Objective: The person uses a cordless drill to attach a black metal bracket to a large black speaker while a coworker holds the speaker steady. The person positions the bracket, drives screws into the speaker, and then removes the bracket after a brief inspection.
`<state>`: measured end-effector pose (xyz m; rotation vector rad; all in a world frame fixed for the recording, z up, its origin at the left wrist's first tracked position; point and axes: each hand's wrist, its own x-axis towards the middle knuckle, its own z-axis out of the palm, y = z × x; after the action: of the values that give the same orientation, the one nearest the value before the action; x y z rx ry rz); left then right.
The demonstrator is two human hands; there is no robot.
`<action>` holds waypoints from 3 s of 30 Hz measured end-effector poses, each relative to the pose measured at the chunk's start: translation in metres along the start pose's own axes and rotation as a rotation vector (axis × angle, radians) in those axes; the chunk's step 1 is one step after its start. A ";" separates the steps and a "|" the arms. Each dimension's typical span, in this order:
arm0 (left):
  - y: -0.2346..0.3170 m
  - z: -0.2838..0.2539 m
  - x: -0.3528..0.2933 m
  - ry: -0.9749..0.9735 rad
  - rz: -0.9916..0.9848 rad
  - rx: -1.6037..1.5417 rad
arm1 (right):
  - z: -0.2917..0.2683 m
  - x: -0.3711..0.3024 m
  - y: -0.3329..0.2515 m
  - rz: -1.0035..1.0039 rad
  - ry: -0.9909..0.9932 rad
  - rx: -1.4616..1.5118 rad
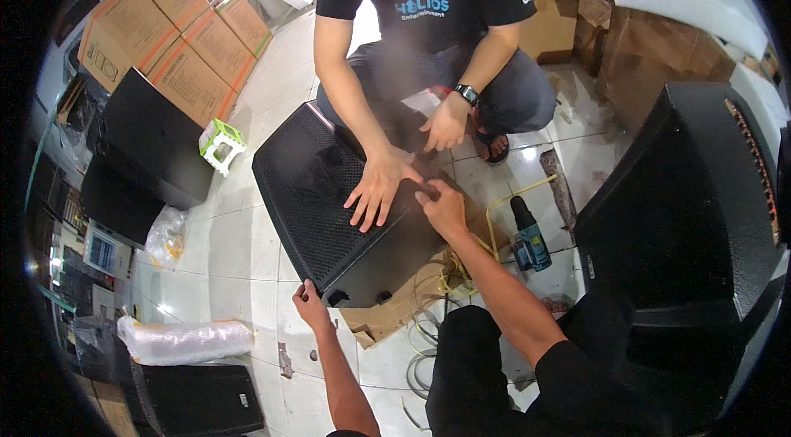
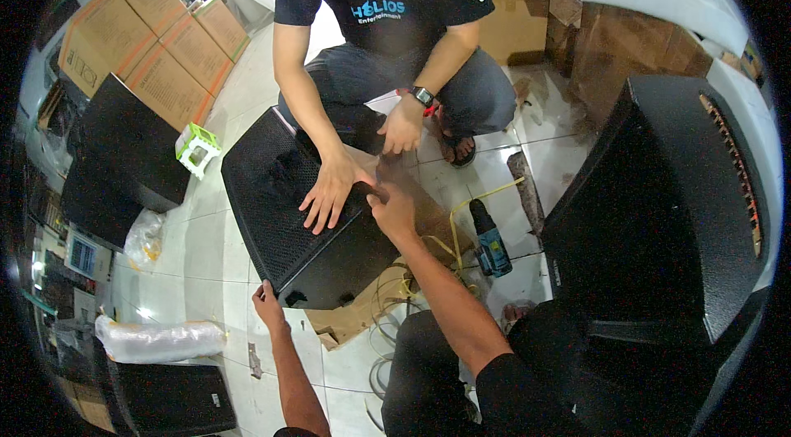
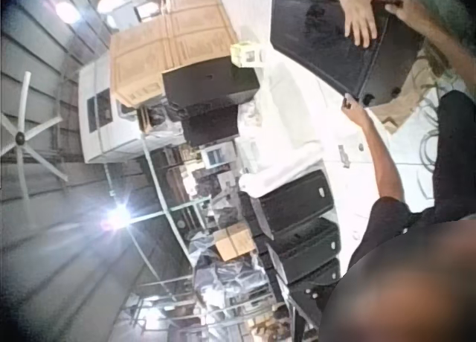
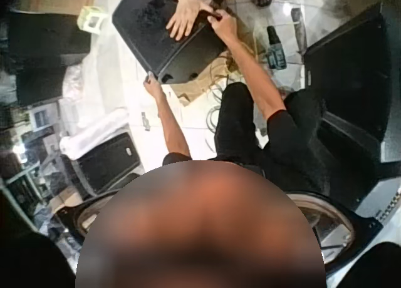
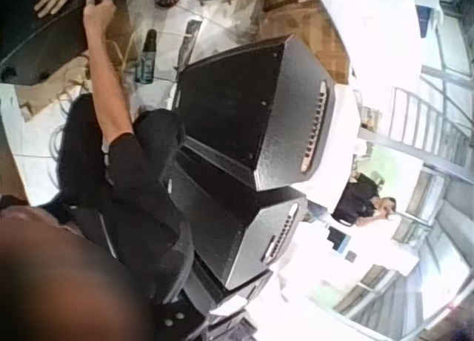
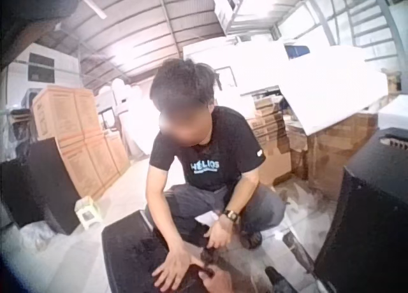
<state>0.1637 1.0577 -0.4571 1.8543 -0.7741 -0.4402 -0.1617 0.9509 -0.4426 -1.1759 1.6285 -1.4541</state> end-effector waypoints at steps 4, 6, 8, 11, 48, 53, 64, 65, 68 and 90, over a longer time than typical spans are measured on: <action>-0.003 0.025 0.002 0.258 -0.008 0.148 | 0.006 0.005 0.007 -0.106 0.492 0.111; -0.001 0.033 -0.001 0.293 -0.031 0.121 | 0.010 0.006 0.013 -0.060 0.473 0.172; -0.002 0.031 -0.002 0.284 0.006 0.120 | 0.015 -0.004 0.015 -0.103 0.164 0.303; 0.001 0.022 -0.003 0.247 -0.008 0.084 | 0.017 -0.007 -0.008 0.135 0.068 0.214; 0.005 0.014 0.043 0.104 -0.024 0.414 | -0.127 -0.192 -0.085 -0.780 -1.697 -0.837; -0.010 0.011 0.055 0.068 -0.083 0.442 | -0.126 -0.188 -0.083 -0.806 -1.615 -0.899; 0.023 0.018 0.040 0.335 0.299 0.523 | -0.135 -0.184 -0.083 -0.796 -1.566 -0.783; 0.030 0.018 0.041 0.473 0.592 0.464 | -0.135 -0.186 -0.091 -0.781 -1.571 -0.767; 0.107 0.063 -0.042 -0.142 0.931 0.341 | -0.135 -0.186 -0.087 -0.782 -1.643 -0.840; 0.117 0.113 0.001 -1.255 2.107 0.580 | -0.157 -0.176 -0.096 -0.790 -1.482 -0.730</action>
<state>0.0591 0.9504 -0.3954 0.0187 -3.1729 0.1882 -0.2162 1.1767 -0.3373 -2.5511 0.5184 0.0945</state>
